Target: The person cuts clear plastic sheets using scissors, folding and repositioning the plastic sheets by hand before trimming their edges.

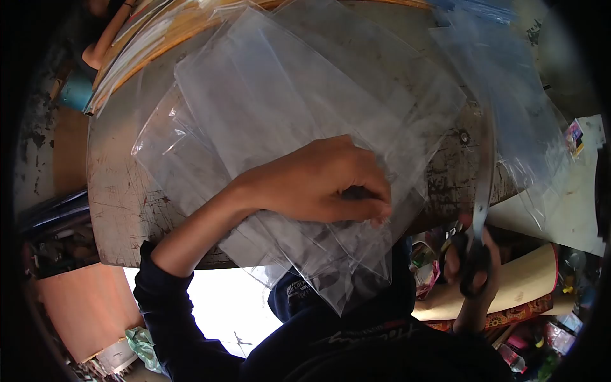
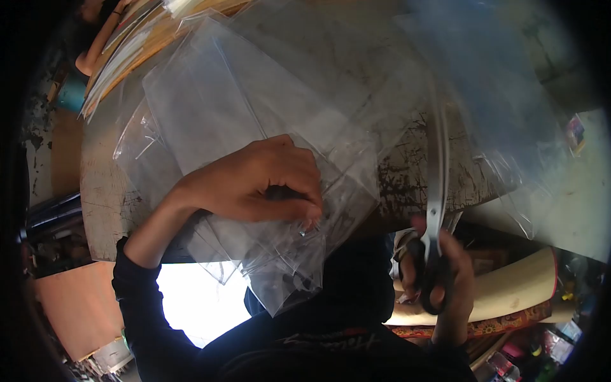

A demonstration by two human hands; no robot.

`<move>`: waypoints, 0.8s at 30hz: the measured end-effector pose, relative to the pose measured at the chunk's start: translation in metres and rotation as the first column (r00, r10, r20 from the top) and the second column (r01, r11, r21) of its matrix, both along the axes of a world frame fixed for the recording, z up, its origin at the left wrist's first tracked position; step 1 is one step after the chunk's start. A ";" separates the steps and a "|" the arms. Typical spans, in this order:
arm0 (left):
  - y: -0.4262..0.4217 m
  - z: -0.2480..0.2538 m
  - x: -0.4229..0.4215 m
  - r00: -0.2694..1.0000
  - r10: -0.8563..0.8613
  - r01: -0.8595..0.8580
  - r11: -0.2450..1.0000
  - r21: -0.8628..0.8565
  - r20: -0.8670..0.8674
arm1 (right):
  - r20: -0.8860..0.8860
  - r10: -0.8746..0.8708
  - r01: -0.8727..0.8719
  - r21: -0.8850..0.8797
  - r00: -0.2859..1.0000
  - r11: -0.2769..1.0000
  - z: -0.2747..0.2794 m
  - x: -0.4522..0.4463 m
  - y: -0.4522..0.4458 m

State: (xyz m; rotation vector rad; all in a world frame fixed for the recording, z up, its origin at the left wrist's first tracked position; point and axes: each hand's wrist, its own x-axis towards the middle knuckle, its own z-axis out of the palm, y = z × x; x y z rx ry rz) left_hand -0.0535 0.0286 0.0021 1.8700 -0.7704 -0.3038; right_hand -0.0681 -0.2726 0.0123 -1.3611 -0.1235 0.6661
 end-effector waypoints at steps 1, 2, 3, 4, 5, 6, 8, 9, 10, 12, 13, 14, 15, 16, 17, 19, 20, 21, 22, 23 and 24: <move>0.000 0.000 0.000 1.000 0.003 -0.003 1.000 -0.008 -0.008 | -0.080 0.001 0.002 0.028 0.997 1.000 0.003 -0.008 0.001; 0.000 0.000 0.000 1.000 0.003 -0.003 1.000 -0.019 -0.003 | -0.089 0.002 0.000 0.022 0.996 1.000 0.000 -0.014 -0.001; 0.000 0.000 0.001 1.000 0.003 -0.003 1.000 -0.030 0.005 | -0.131 -0.005 0.003 -0.010 0.991 1.000 -0.006 -0.020 -0.003; 0.000 0.000 0.001 1.000 0.004 -0.004 0.999 -0.036 -0.001 | -0.088 0.045 -0.051 -0.075 0.995 0.996 -0.006 -0.024 -0.006; 0.000 0.000 0.000 1.000 0.007 -0.007 0.999 -0.036 -0.001 | -0.047 0.097 -0.103 -0.140 0.994 0.985 -0.007 -0.028 -0.009; 0.000 0.000 0.000 1.000 0.009 -0.009 0.999 -0.034 0.000 | -0.008 0.151 -0.150 -0.206 0.988 0.967 -0.008 -0.032 -0.012; 0.000 -0.005 0.001 1.000 -0.003 0.001 0.996 -0.093 -0.020 | 0.094 0.262 -0.224 -0.301 0.960 0.927 -0.020 -0.032 -0.023; -0.001 -0.007 0.001 0.999 -0.016 0.010 0.989 -0.147 -0.034 | 0.148 0.308 -0.227 -0.405 0.940 0.886 -0.025 -0.033 -0.029; -0.001 -0.007 0.002 0.999 -0.017 0.011 0.989 -0.150 -0.039 | 0.195 0.359 -0.220 -0.505 0.913 0.835 -0.029 -0.034 -0.033; 0.000 -0.005 0.002 1.000 -0.021 0.020 0.995 -0.099 -0.006 | 0.365 0.382 -0.133 -0.553 0.849 0.823 -0.033 -0.034 -0.029; -0.001 -0.005 0.002 1.000 -0.023 0.022 0.995 -0.102 -0.006 | 0.524 0.407 -0.036 -0.580 0.748 0.813 -0.033 -0.033 -0.026; -0.001 -0.006 0.002 0.999 -0.021 0.015 0.991 -0.135 -0.037 | 0.599 0.429 0.017 -0.595 0.676 0.803 -0.031 -0.031 -0.022; -0.001 -0.006 0.001 0.998 -0.019 0.007 0.986 -0.167 -0.068 | 0.599 0.428 0.018 -0.595 0.677 0.803 -0.031 -0.030 -0.018; -0.001 -0.006 0.002 0.997 -0.020 0.008 0.986 -0.167 -0.069 | 0.637 0.433 0.054 -0.598 0.637 0.800 -0.031 -0.030 -0.015; -0.001 -0.007 0.002 0.999 -0.018 0.011 0.986 -0.167 -0.040 | 0.673 0.439 0.090 -0.598 0.595 0.796 -0.031 -0.030 -0.014; -0.001 -0.007 0.002 1.000 -0.018 0.015 0.986 -0.167 -0.012 | 0.671 0.434 0.097 -0.600 0.601 0.794 -0.034 -0.033 -0.015; -0.001 -0.007 0.002 1.000 -0.014 0.015 0.986 -0.168 0.008 | 0.670 0.429 0.104 -0.601 0.606 0.792 -0.035 -0.034 -0.015; -0.001 -0.007 0.002 1.000 -0.009 0.014 0.986 -0.169 0.029 | 0.670 0.428 0.105 -0.601 0.606 0.792 -0.036 -0.034 -0.015; -0.001 -0.008 0.002 1.000 -0.010 0.014 0.986 -0.168 0.028 | 0.673 0.448 0.117 -0.619 0.588 0.776 -0.036 -0.034 -0.016; -0.001 -0.010 0.002 1.000 -0.018 0.018 0.980 -0.197 -0.001 | 0.675 0.468 0.130 -0.637 0.570 0.760 -0.036 -0.033 -0.016; -0.002 -0.011 0.002 0.999 -0.027 0.020 0.974 -0.225 -0.029 | 0.675 0.468 0.130 -0.637 0.571 0.760 -0.036 -0.032 -0.015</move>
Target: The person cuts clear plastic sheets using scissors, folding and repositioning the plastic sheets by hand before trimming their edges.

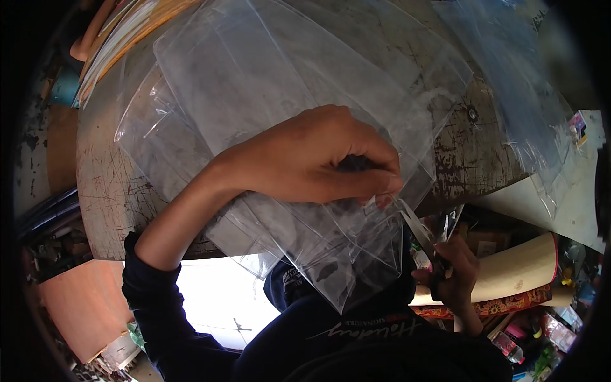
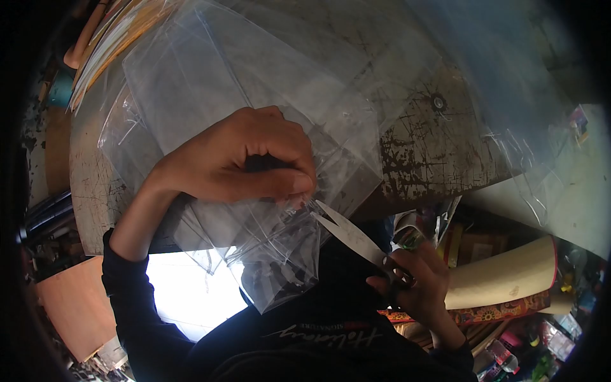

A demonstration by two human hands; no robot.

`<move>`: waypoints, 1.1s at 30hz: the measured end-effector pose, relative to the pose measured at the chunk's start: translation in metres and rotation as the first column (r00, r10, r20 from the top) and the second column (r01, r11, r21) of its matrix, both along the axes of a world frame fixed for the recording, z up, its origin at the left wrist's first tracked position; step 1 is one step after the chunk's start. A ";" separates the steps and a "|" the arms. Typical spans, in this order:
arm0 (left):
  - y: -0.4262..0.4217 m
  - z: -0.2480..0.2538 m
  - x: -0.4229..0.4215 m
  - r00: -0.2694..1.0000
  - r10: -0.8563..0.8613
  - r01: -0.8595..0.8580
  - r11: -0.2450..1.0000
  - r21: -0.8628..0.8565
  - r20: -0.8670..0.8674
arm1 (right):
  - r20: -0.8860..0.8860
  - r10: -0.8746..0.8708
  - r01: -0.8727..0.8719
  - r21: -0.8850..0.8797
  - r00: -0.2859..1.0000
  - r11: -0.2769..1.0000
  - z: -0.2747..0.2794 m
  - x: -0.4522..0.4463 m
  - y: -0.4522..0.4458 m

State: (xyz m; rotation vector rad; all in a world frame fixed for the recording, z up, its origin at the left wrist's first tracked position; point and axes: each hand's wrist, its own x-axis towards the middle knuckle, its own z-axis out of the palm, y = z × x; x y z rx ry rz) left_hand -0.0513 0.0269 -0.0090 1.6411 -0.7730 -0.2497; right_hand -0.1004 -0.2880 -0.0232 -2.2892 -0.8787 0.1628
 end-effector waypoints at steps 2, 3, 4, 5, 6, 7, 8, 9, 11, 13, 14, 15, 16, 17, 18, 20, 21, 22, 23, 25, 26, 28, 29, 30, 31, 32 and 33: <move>0.000 0.000 0.001 1.000 -0.005 0.005 1.000 0.010 0.012 | -0.008 -0.010 0.010 0.002 1.000 1.000 0.001 0.001 0.001; 0.001 0.001 0.001 1.000 -0.011 0.011 1.000 0.020 0.025 | -0.010 -0.009 0.009 0.001 1.000 1.000 0.001 0.001 0.001; 0.001 0.001 0.001 1.000 -0.010 0.009 1.000 0.019 0.024 | -0.020 -0.020 0.020 0.009 1.000 1.000 0.000 0.001 0.001; 0.001 0.001 0.001 1.000 -0.015 0.015 0.999 0.031 0.024 | -0.031 -0.031 0.031 0.016 0.999 0.999 -0.001 0.000 0.001; 0.002 0.001 0.001 1.000 -0.021 0.020 0.999 0.043 0.023 | -0.033 -0.030 0.030 0.015 0.999 0.999 -0.001 0.001 0.002; 0.002 0.001 0.001 1.000 -0.020 0.019 0.999 0.042 0.021 | -0.041 -0.022 0.023 0.018 0.999 1.000 0.000 0.002 0.002; 0.001 0.000 0.001 0.999 -0.018 0.017 0.999 0.028 0.031 | -0.048 -0.014 0.015 0.021 0.999 1.000 0.001 0.002 0.003; 0.001 -0.001 0.001 0.999 -0.016 0.015 1.000 0.015 0.042 | -0.050 -0.013 0.014 0.020 0.999 1.000 0.002 0.003 0.003; 0.000 0.000 0.002 0.999 -0.019 0.018 0.999 0.032 0.041 | -0.113 0.017 -0.017 0.003 0.993 1.000 0.005 0.005 -0.002; 0.001 0.001 0.002 0.999 -0.022 0.020 0.999 0.051 0.037 | -0.204 0.026 -0.018 0.042 0.979 0.999 0.001 0.006 -0.009; 0.001 0.001 0.002 0.999 -0.022 0.021 0.999 0.050 0.027 | -0.291 0.037 -0.014 0.080 0.956 0.997 -0.001 0.006 -0.011; 0.001 0.002 0.001 1.000 -0.022 0.022 0.999 0.049 0.018 | -0.292 0.037 -0.014 0.080 0.956 0.997 -0.001 0.005 -0.012; 0.001 0.003 0.001 1.000 -0.022 0.021 0.999 0.048 0.017 | -0.319 0.034 -0.006 0.087 0.947 0.996 -0.001 0.005 -0.012; 0.000 0.003 0.001 1.000 -0.014 0.013 0.999 0.048 0.013 | -0.346 0.030 0.002 0.094 0.938 0.996 -0.001 0.005 -0.013; 0.000 0.003 0.001 1.000 -0.006 0.005 0.999 0.048 0.009 | -0.346 0.030 0.002 0.094 0.938 0.996 -0.001 0.005 -0.012; -0.001 0.001 0.000 1.000 0.001 -0.002 1.000 0.025 0.016 | -0.316 0.004 0.021 0.076 0.949 0.997 0.002 0.006 -0.008; -0.001 0.001 0.000 1.000 0.009 -0.009 1.000 0.001 0.025 | -0.316 0.004 0.021 0.076 0.949 0.997 0.001 0.006 -0.008; -0.001 0.001 0.000 1.000 0.009 -0.009 1.000 0.001 0.025 | -0.286 0.012 0.008 0.067 0.958 0.998 0.000 0.006 -0.008; -0.001 0.001 0.000 1.000 0.007 -0.008 1.000 0.013 0.020 | -0.255 0.019 -0.005 0.057 0.967 0.998 0.000 0.006 -0.009; 0.000 0.001 0.000 1.000 0.006 -0.006 1.000 0.025 0.015 | -0.180 0.037 -0.032 0.028 0.983 0.999 0.003 0.009 -0.006; 0.000 0.002 0.000 0.999 0.009 -0.010 0.999 0.040 0.038 | -0.143 0.047 -0.046 0.013 0.989 0.999 0.003 0.009 -0.004; 0.000 0.002 0.000 0.998 0.012 -0.015 0.998 0.054 0.060 | -0.073 0.045 -0.046 -0.015 0.996 0.999 0.004 0.010 0.000; 0.000 0.002 0.000 1.000 0.012 -0.013 0.999 0.034 0.026 | -0.056 0.039 -0.040 -0.022 0.998 0.999 0.005 0.009 0.000; 0.000 0.001 0.000 1.000 0.011 -0.011 1.000 0.015 -0.007 | -0.039 0.033 -0.034 -0.028 0.999 0.999 0.005 0.009 0.001; -0.001 0.002 0.000 1.000 0.012 -0.012 1.000 0.014 -0.006 | -0.077 0.021 -0.022 -0.020 0.997 1.000 0.006 0.008 0.001; 0.000 0.002 -0.001 1.000 0.019 -0.019 1.000 0.025 -0.002 | -0.115 0.009 -0.011 -0.013 0.993 1.000 0.006 0.007 0.000; 0.000 0.002 -0.001 1.000 0.026 -0.026 0.999 0.036 0.001 | -0.115 0.010 -0.011 -0.013 0.993 1.000 0.005 0.006 -0.002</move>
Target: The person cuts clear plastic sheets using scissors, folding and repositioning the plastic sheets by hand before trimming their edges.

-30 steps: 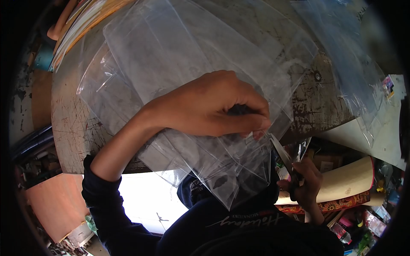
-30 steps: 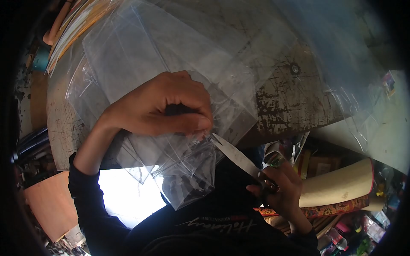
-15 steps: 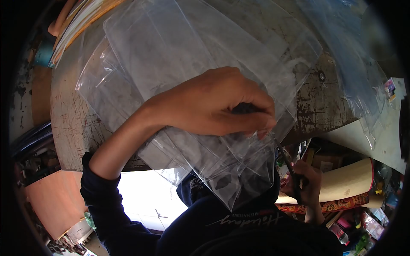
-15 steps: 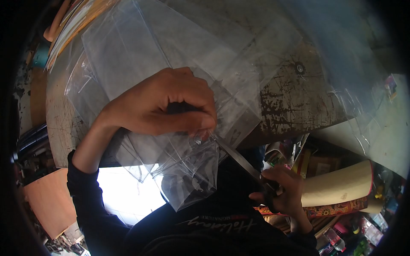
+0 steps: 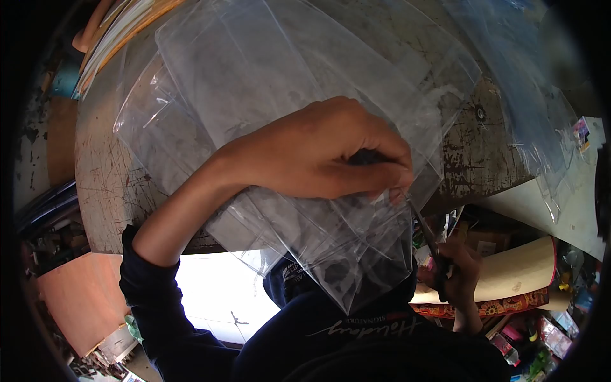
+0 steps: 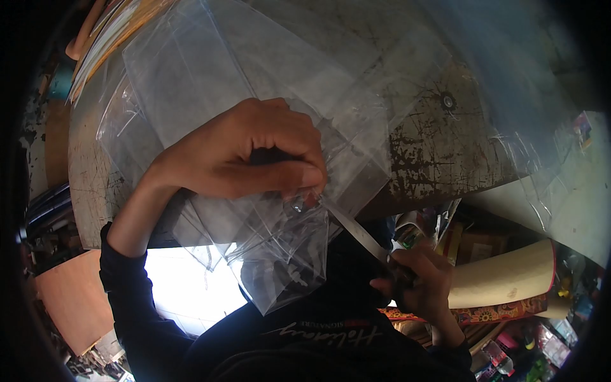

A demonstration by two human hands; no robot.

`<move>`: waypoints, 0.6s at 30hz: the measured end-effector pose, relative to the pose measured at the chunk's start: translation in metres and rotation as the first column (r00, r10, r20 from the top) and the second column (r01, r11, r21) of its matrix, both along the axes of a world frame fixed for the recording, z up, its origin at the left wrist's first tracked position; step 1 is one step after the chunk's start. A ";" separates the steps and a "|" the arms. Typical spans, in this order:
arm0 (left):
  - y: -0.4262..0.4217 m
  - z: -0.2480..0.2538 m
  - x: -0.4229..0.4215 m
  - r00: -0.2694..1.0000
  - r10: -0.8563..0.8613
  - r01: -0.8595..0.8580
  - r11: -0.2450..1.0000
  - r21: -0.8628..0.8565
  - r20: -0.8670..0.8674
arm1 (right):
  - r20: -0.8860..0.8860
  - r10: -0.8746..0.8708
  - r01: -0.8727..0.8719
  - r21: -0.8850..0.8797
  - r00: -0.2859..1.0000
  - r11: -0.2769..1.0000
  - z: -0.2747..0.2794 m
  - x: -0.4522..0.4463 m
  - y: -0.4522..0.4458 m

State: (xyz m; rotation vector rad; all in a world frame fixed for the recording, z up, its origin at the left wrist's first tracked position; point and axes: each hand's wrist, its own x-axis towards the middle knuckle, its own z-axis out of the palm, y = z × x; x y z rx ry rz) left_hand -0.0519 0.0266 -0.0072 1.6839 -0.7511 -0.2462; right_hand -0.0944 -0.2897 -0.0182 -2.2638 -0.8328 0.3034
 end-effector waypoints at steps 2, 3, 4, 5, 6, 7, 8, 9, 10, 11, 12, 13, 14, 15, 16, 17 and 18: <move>0.000 0.001 0.000 1.000 0.001 -0.001 1.000 -0.006 -0.009 | -0.164 0.040 -0.023 0.107 0.986 0.994 -0.004 0.000 -0.007; 0.000 0.001 0.000 1.000 0.002 -0.002 1.000 -0.011 -0.018 | -0.164 0.041 -0.023 0.106 0.986 0.994 -0.005 0.000 -0.009; 0.001 0.002 0.000 1.000 0.002 -0.003 1.000 -0.011 -0.018 | -0.275 0.066 -0.024 0.155 0.959 0.988 -0.005 0.001 -0.011; 0.001 0.003 0.000 1.000 0.004 -0.004 1.000 0.009 -0.010 | -0.380 0.097 -0.019 0.204 0.920 0.979 -0.005 0.001 -0.013; 0.001 0.003 0.000 1.000 0.005 -0.005 1.000 0.029 -0.001 | -0.381 0.097 -0.019 0.204 0.919 0.979 -0.005 0.002 -0.016; 0.001 0.003 0.000 1.000 0.006 -0.006 1.000 0.029 -0.002 | -0.444 0.125 -0.034 0.208 0.887 0.977 -0.005 0.003 -0.019; 0.000 0.002 0.000 1.000 0.009 -0.009 0.999 0.031 0.001 | -0.505 0.153 -0.048 0.214 0.849 0.976 -0.005 0.004 -0.022; 0.000 0.002 0.000 1.000 0.012 -0.012 0.999 0.033 0.004 | -0.506 0.153 -0.049 0.214 0.849 0.976 -0.005 0.005 -0.023; 0.000 0.002 0.000 1.000 0.013 -0.013 0.999 0.032 0.004 | -0.537 0.168 -0.048 0.229 0.827 0.972 -0.004 0.006 -0.023; 0.000 0.003 -0.001 1.000 0.019 -0.019 0.999 0.040 0.000 | -0.567 0.182 -0.047 0.244 0.803 0.969 -0.003 0.007 -0.023; 0.000 0.003 -0.001 1.000 0.026 -0.026 0.998 0.049 -0.004 | -0.568 0.182 -0.047 0.243 0.802 0.969 -0.002 0.008 -0.024; 0.000 0.002 -0.001 1.000 0.027 -0.026 0.998 0.048 -0.005 | -0.594 0.158 -0.027 0.223 0.789 0.974 -0.001 0.008 -0.026; 0.000 0.001 -0.001 1.000 0.030 -0.030 0.998 0.054 0.005 | -0.618 0.134 -0.007 0.202 0.774 0.979 0.000 0.008 -0.026; 0.000 0.001 -0.002 0.999 0.033 -0.034 0.998 0.059 0.016 | -0.619 0.134 -0.008 0.202 0.774 0.979 0.001 0.008 -0.026; 0.000 0.001 -0.002 0.999 0.033 -0.034 0.998 0.058 0.015 | -0.622 0.121 -0.003 0.187 0.774 0.982 0.001 0.008 -0.025; 0.000 0.002 -0.002 0.999 0.036 -0.038 0.996 0.078 0.025 | -0.624 0.107 0.001 0.171 0.774 0.985 0.002 0.009 -0.025; 0.000 0.002 -0.002 0.999 0.038 -0.041 0.994 0.097 0.035 | -0.624 0.107 0.001 0.171 0.774 0.985 0.003 0.010 -0.024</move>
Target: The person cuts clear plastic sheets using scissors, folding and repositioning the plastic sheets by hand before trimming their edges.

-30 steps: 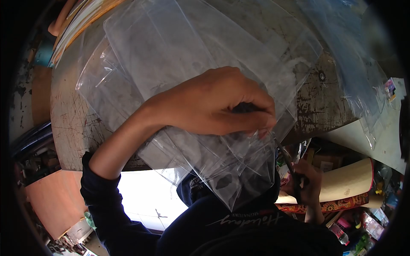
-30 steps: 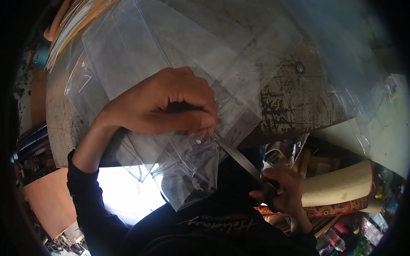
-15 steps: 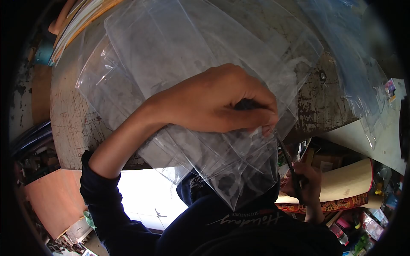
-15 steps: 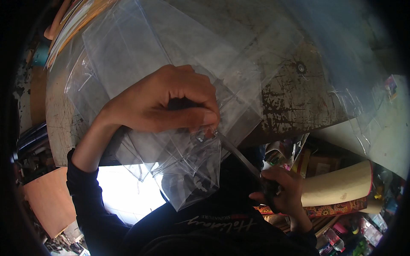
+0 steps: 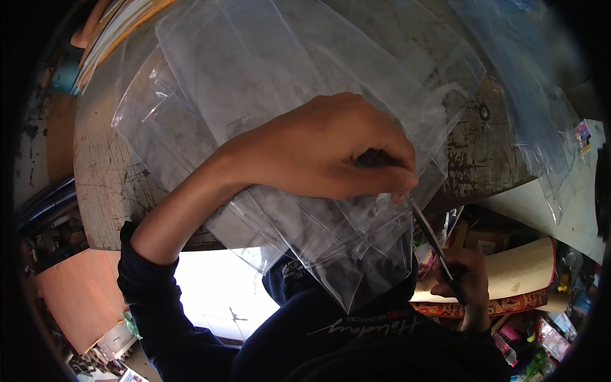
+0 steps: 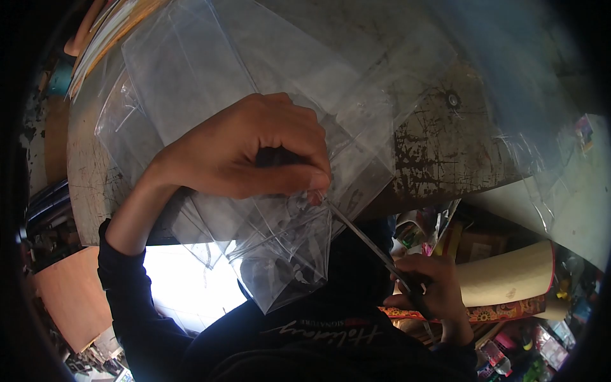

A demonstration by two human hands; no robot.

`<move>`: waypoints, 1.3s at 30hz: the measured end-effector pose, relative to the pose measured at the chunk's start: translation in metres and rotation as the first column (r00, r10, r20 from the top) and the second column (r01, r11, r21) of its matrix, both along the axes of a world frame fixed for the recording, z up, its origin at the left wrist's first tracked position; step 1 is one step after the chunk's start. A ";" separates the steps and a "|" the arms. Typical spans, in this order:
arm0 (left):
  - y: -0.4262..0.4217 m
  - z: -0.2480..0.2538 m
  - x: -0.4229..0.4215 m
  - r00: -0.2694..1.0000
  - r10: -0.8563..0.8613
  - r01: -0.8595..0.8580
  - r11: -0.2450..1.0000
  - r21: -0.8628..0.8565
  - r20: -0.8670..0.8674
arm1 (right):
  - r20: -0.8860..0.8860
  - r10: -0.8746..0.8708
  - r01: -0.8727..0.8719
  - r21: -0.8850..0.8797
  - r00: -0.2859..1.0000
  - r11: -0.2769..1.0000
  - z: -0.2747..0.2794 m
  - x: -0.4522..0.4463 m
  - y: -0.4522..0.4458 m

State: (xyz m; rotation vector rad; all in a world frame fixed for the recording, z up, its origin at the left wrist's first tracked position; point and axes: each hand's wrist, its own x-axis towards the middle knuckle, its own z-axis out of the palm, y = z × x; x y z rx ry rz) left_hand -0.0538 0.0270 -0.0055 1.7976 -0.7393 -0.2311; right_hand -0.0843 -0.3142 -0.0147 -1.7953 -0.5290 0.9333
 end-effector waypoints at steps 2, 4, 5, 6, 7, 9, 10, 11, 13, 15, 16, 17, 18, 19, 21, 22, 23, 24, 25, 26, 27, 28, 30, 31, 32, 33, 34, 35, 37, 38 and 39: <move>-0.001 -0.001 0.000 1.000 -0.001 0.001 1.000 -0.016 -0.020 | 0.005 0.050 -0.050 0.004 0.999 0.999 0.002 0.002 0.000; -0.001 -0.001 0.000 0.999 -0.001 0.000 1.000 -0.031 -0.041 | 0.015 0.052 -0.053 0.027 0.999 0.998 0.001 0.002 0.002; -0.001 -0.001 0.000 0.999 0.003 -0.004 0.999 -0.032 -0.042 | 0.025 0.054 -0.055 0.050 0.998 0.997 0.001 0.001 0.003; -0.001 -0.001 0.000 0.999 0.006 -0.008 0.999 -0.033 -0.043 | 0.025 0.053 -0.055 0.050 0.998 0.997 0.001 -0.001 0.005; -0.001 0.000 0.000 0.999 0.006 -0.008 0.999 -0.033 -0.043 | -0.109 -0.080 0.089 0.083 0.991 0.993 0.002 -0.005 0.008; -0.001 0.001 -0.001 0.999 0.014 -0.014 1.000 0.002 -0.043 | -0.244 -0.203 0.232 0.097 0.948 0.968 0.001 -0.006 0.006; -0.001 0.002 -0.001 0.999 0.015 -0.015 1.000 0.002 -0.043 | -0.199 -0.131 0.156 0.116 0.971 0.981 -0.002 -0.003 0.000; -0.001 0.002 -0.001 0.999 0.022 -0.021 1.000 0.018 -0.025 | -0.153 -0.059 0.080 0.130 0.987 0.988 -0.003 -0.001 -0.005; -0.001 0.003 -0.001 1.000 0.028 -0.028 0.999 0.032 -0.005 | -0.181 -0.048 0.070 0.115 0.982 0.991 -0.002 0.000 -0.012; -0.001 0.002 -0.001 1.000 0.030 -0.029 0.999 0.028 -0.008 | -0.209 -0.038 0.060 0.101 0.977 0.993 -0.002 0.001 -0.014; -0.001 0.003 -0.001 1.000 0.029 -0.029 0.999 0.028 -0.007 | -0.217 -0.038 0.062 0.105 0.975 0.993 -0.001 0.001 -0.014; 0.000 0.003 -0.001 1.000 0.030 -0.029 0.999 0.026 -0.010 | -0.224 -0.038 0.064 0.109 0.974 0.992 -0.001 0.001 -0.014; 0.000 0.003 -0.002 0.999 0.029 -0.029 0.999 0.024 -0.013 | -0.223 -0.038 0.064 0.110 0.974 0.992 0.000 0.000 -0.011; 0.000 0.004 -0.002 1.000 0.028 -0.028 0.999 0.025 -0.010 | -0.219 -0.096 0.123 0.114 0.971 0.986 0.000 -0.002 -0.008; -0.002 0.005 -0.002 1.000 0.025 -0.025 1.000 -0.013 -0.004 | -0.207 -0.153 0.181 0.126 0.966 0.975 0.001 -0.001 -0.006; -0.002 0.006 -0.001 1.000 0.023 -0.023 1.000 -0.006 0.004 | 0.074 -0.145 0.146 -0.003 0.987 0.989 0.003 0.003 -0.009; -0.002 0.008 -0.001 0.999 0.008 -0.008 1.000 -0.007 0.032 | 0.346 -0.096 0.150 -0.134 0.934 0.979 0.006 0.007 -0.009; -0.003 0.009 0.000 0.998 -0.010 0.010 1.000 -0.006 0.060 | 0.353 -0.106 0.158 -0.123 0.930 0.980 0.016 0.011 -0.002; -0.004 0.009 0.000 0.997 -0.019 0.019 1.000 0.006 0.069 | 0.383 -0.151 0.243 -0.204 0.911 0.948 0.032 0.017 0.010; -0.006 0.007 -0.002 0.996 0.033 -0.029 0.998 -0.052 0.086 | 0.417 -0.195 0.328 -0.276 0.888 0.903 0.044 0.023 0.020; -0.009 0.007 -0.004 0.992 0.084 -0.073 0.991 -0.109 0.099 | 0.423 -0.213 0.342 -0.258 0.881 0.904 0.050 0.029 0.025; -0.011 0.010 -0.006 0.992 0.070 -0.060 0.994 -0.093 0.109 | 0.539 -0.171 0.342 -0.235 0.825 0.910 0.054 0.036 0.030; -0.015 0.017 -0.010 0.968 0.189 -0.183 0.982 -0.048 0.167 | 0.655 -0.148 0.351 -0.191 0.741 0.917 0.056 0.051 0.046; -0.018 0.018 -0.013 0.967 0.180 -0.177 0.984 -0.033 0.182 | 0.754 -0.067 0.309 -0.185 0.653 0.933 0.056 0.059 0.059; -0.023 0.019 -0.017 0.923 0.282 -0.294 0.956 0.004 0.263 | 0.838 0.012 0.267 -0.187 0.546 0.945 0.056 0.067 0.070; -0.027 0.020 -0.020 0.858 0.376 -0.411 0.911 0.028 0.349 | 0.846 -0.003 0.270 -0.167 0.533 0.948 0.052 0.076 0.081; -0.032 0.021 -0.023 0.852 0.373 -0.414 0.909 0.037 0.368 | 0.872 0.009 0.277 -0.165 0.490 0.947 0.045 0.085 0.093; -0.036 0.023 -0.027 0.803 0.434 -0.499 0.864 0.062 0.409 | 0.895 0.021 0.281 -0.162 0.446 0.946 0.040 0.090 0.101; -0.041 0.024 -0.031 0.713 0.503 -0.613 0.785 0.088 0.488 | 0.957 0.117 0.307 -0.199 0.265 0.931 0.034 0.092 0.109; -0.041 0.024 -0.032 0.707 0.503 -0.619 0.780 0.092 0.496 | 0.970 0.229 0.349 -0.244 0.084 0.905 0.034 0.092 0.113; -0.041 0.024 -0.033 0.678 0.513 -0.642 0.762 0.085 0.527 | 0.971 0.224 0.345 -0.237 0.079 0.908 0.037 0.090 0.115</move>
